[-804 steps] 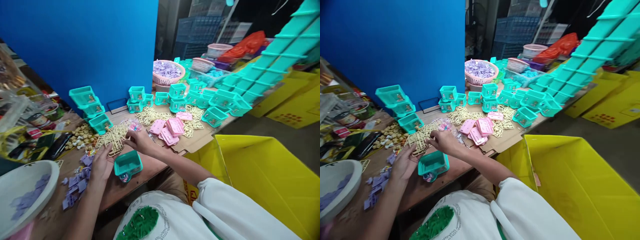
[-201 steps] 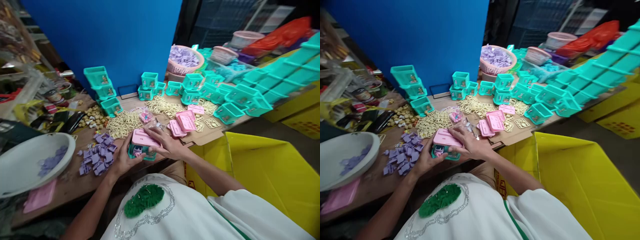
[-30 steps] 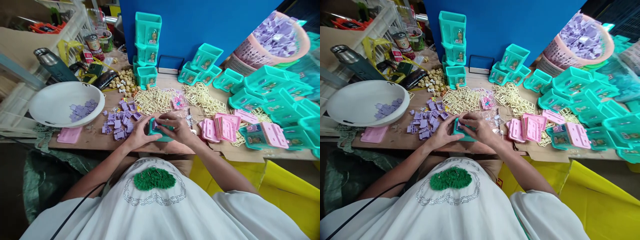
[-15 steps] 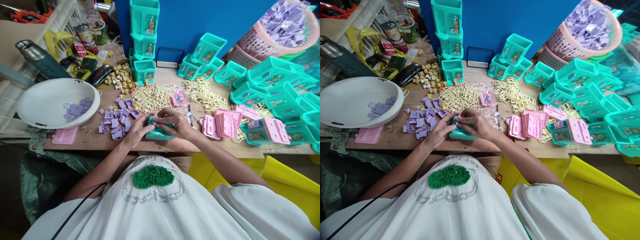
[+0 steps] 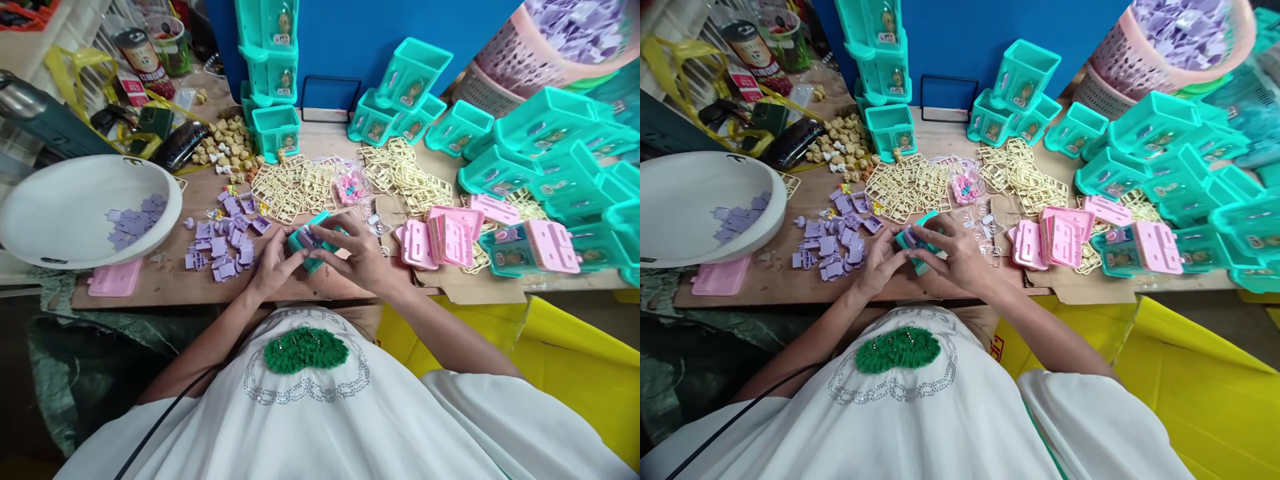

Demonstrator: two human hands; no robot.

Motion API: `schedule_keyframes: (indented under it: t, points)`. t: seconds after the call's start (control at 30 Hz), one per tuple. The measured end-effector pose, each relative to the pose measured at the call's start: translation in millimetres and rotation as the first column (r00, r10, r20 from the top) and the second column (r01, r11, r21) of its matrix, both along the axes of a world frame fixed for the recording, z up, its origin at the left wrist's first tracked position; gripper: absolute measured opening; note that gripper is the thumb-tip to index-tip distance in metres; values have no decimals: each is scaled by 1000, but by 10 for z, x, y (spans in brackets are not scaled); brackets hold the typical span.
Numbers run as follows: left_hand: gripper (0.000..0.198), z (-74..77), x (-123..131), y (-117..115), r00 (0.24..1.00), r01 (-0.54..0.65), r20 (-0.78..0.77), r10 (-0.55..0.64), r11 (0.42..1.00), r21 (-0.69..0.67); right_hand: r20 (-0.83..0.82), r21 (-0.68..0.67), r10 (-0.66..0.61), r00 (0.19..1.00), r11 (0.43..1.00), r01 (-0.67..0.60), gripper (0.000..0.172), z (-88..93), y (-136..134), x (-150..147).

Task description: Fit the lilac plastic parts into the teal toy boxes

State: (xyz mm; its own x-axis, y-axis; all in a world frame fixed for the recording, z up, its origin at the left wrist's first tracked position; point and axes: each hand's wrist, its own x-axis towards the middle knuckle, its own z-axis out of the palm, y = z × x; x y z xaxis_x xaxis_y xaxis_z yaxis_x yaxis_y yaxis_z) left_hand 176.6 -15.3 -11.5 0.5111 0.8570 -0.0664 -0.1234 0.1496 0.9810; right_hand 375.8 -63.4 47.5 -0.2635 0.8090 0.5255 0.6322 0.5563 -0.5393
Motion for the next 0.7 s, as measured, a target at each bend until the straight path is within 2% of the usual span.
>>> schedule_keyframes:
  t: [0.13,0.27,0.5,0.7]
  points:
    - [43,-21,25,-7,998,-21,-58,23,999,26,-2,-70,-69,998,995,69,29,8,-24,-65]
    - [32,18,4,26,995,6,-101,2,997,81,37,-93,-46,998,994,49,29,35,32,-66]
    - [33,77,-41,104,994,102,-49,-98,990,99,134,-78,8,991,997,3,30,151,87,-82]
    - [34,58,-8,64,997,62,-60,-54,988,140,185,-52,-74,980,995,85,31,121,52,-144]
